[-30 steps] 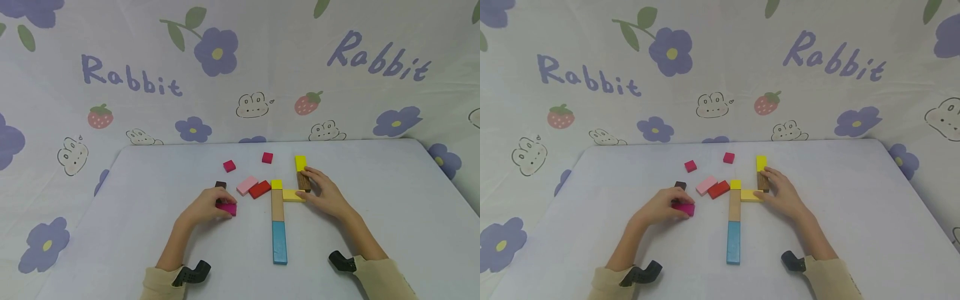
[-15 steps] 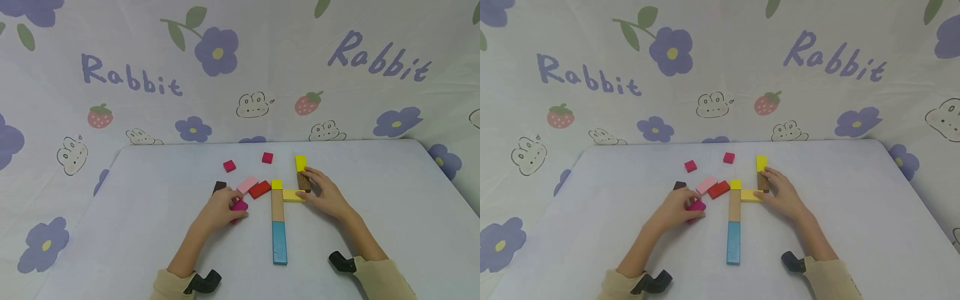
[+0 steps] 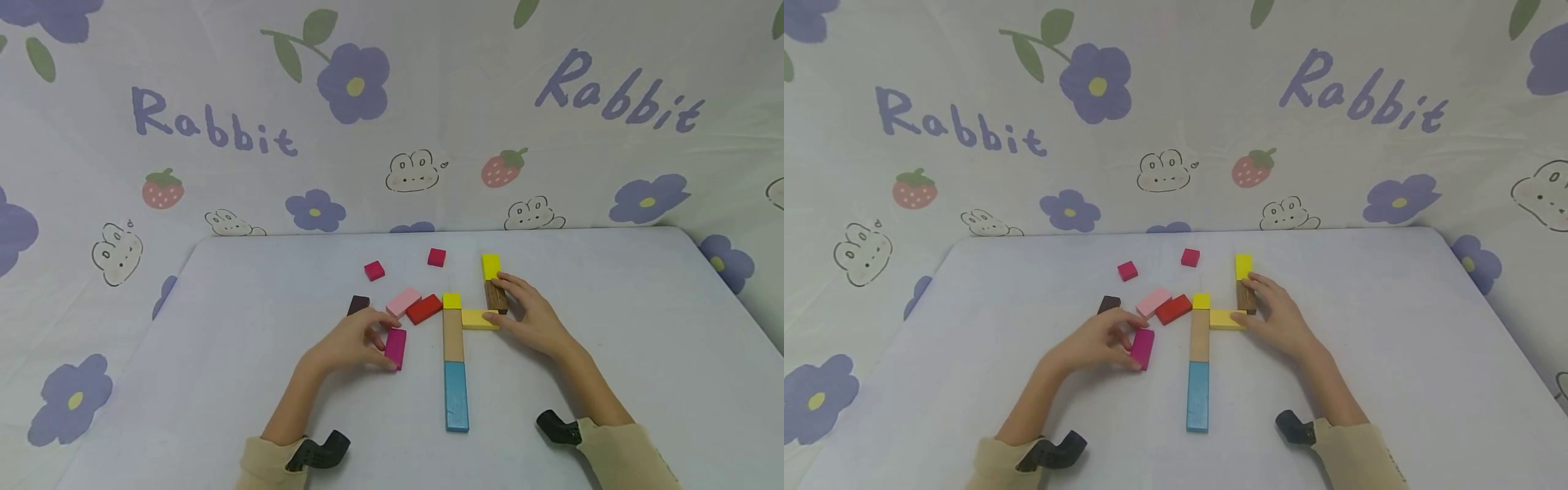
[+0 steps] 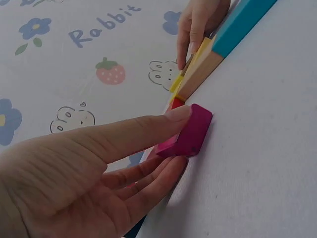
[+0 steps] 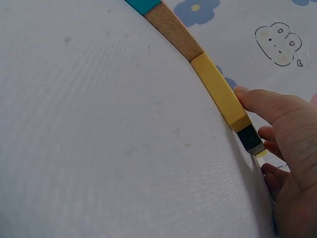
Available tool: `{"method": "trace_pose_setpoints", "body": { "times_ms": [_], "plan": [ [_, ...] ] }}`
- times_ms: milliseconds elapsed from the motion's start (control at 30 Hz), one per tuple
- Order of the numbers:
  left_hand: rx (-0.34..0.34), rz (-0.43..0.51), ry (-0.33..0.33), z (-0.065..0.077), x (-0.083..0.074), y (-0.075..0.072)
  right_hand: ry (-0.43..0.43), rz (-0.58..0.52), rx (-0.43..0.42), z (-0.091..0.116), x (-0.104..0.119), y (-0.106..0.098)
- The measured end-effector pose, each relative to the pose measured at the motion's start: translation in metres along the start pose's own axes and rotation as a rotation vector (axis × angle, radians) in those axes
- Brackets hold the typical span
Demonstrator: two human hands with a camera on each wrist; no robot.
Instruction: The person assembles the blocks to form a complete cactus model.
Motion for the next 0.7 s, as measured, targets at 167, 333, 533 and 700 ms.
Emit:
{"method": "trace_pose_setpoints", "body": {
  "times_ms": [167,333,533,700],
  "plan": [
    [0.054,0.044,-0.01,0.0013,0.0042,0.0022,0.005,0.007,-0.002,0.0008,-0.0009,-0.0004],
    [0.055,0.03,0.005,0.001,0.0053,0.0028,0.008,0.011,-0.004,0.0017,-0.0009,-0.0005],
    [0.036,0.039,0.003,0.0017,0.0073,0.0035,0.01,0.009,-0.001,0.0015,-0.0003,-0.0003],
    [0.029,0.079,0.024,0.0024,0.0062,0.0021,0.009,0.011,-0.003,0.0007,-0.0008,-0.0003]
  ]
}}
Point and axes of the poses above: each hand's wrist, its own z-axis away from the middle knuckle, its own y-axis out of the palm, x = y × z, the point moved 6 cm from there along -z, towards the middle knuckle, and after that the axes turned 12 degrees about y, right-handed, at the moved point
